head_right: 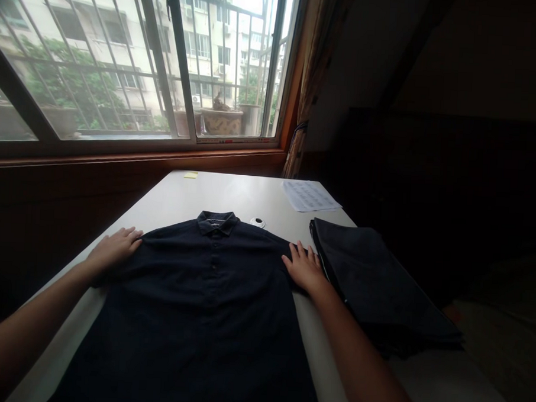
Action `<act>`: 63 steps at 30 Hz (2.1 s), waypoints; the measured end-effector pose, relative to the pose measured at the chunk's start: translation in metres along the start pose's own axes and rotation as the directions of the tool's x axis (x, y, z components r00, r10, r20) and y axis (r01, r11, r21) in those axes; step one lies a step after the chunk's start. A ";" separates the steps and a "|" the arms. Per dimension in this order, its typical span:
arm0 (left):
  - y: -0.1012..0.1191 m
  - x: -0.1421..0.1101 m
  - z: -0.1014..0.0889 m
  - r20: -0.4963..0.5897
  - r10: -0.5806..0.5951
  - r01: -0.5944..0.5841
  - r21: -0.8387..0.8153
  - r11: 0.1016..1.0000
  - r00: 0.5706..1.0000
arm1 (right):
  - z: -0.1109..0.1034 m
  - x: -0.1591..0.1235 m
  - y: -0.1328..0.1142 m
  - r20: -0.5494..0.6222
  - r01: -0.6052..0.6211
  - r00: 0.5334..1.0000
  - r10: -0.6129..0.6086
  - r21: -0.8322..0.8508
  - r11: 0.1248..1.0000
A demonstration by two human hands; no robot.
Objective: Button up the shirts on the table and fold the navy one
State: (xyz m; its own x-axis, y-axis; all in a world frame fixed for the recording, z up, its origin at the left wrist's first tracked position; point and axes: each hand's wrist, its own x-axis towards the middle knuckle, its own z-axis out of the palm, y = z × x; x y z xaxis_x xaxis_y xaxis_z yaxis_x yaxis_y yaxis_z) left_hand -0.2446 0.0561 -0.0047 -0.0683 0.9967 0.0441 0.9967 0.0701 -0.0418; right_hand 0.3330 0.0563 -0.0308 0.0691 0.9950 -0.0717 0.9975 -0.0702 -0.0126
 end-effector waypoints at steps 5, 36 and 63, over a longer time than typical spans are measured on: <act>0.041 0.012 -0.017 -0.220 0.203 -0.223 -0.072 0.972 0.954 | -0.029 0.002 -0.037 -0.181 0.168 0.971 -0.157 0.048 0.985; 0.030 0.062 0.020 0.069 0.184 -0.172 -0.156 0.973 0.980 | -0.002 0.067 -0.114 -0.143 0.339 0.936 -0.321 0.127 0.932; 0.028 0.012 0.023 0.029 0.354 -0.344 -0.166 0.924 0.935 | -0.001 0.042 -0.015 -0.114 0.277 0.957 -0.268 0.073 0.958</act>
State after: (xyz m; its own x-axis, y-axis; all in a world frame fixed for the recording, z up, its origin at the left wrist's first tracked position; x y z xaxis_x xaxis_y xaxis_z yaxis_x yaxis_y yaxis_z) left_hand -0.2189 0.0714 -0.0284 0.2874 0.9578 -0.0028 0.9519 -0.2853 0.1119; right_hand 0.3206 0.0989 -0.0325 -0.1987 0.9789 0.0486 0.9736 0.2028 -0.1047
